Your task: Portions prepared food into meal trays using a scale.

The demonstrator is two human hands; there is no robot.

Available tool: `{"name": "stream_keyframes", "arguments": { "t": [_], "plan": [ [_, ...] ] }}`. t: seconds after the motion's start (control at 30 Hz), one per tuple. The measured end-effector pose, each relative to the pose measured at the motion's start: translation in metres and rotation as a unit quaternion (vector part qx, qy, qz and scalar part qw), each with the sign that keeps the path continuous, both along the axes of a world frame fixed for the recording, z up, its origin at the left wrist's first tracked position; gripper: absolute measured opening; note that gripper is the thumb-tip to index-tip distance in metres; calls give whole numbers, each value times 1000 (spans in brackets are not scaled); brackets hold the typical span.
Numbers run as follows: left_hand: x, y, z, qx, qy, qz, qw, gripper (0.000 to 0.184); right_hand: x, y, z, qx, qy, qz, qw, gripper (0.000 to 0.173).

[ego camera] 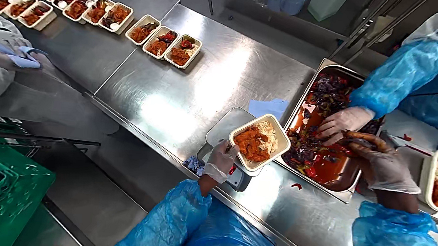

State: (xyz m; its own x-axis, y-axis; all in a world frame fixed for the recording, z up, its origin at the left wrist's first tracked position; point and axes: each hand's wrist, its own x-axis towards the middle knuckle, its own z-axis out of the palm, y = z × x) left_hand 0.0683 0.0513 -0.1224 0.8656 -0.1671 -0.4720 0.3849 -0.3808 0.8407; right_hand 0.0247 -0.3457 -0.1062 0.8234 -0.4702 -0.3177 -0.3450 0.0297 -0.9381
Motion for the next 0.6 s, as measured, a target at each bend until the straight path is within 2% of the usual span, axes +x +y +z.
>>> {"name": "stream_keyframes", "arguments": {
  "t": [0.1, 0.2, 0.3, 0.4, 0.5, 0.6],
  "plan": [
    [6, -26, 13, -1, 12, -63, 998, 31, -11, -12, 17, 14, -25, -19, 999, 30],
    [10, -54, 24, -6, 25, -107, 994, 30, -27, -12, 43, -24, -17, 5, 1000, 33],
    [7, -76, 16, -39, 41, -122, 991, 27, -34, 1, 61, -46, -30, 61, 997, 35],
    [2, -80, 12, -72, 65, -131, 987, 27, -29, 37, 70, -110, -17, 147, 983, 30],
    [-1, -68, 13, -89, 60, -133, 985, 27, -11, 71, 50, -239, 3, 222, 945, 25],
    [1, -47, 21, -75, 34, -130, 988, 26, 7, 102, 27, -406, 8, 286, 868, 19]
  ]
}}
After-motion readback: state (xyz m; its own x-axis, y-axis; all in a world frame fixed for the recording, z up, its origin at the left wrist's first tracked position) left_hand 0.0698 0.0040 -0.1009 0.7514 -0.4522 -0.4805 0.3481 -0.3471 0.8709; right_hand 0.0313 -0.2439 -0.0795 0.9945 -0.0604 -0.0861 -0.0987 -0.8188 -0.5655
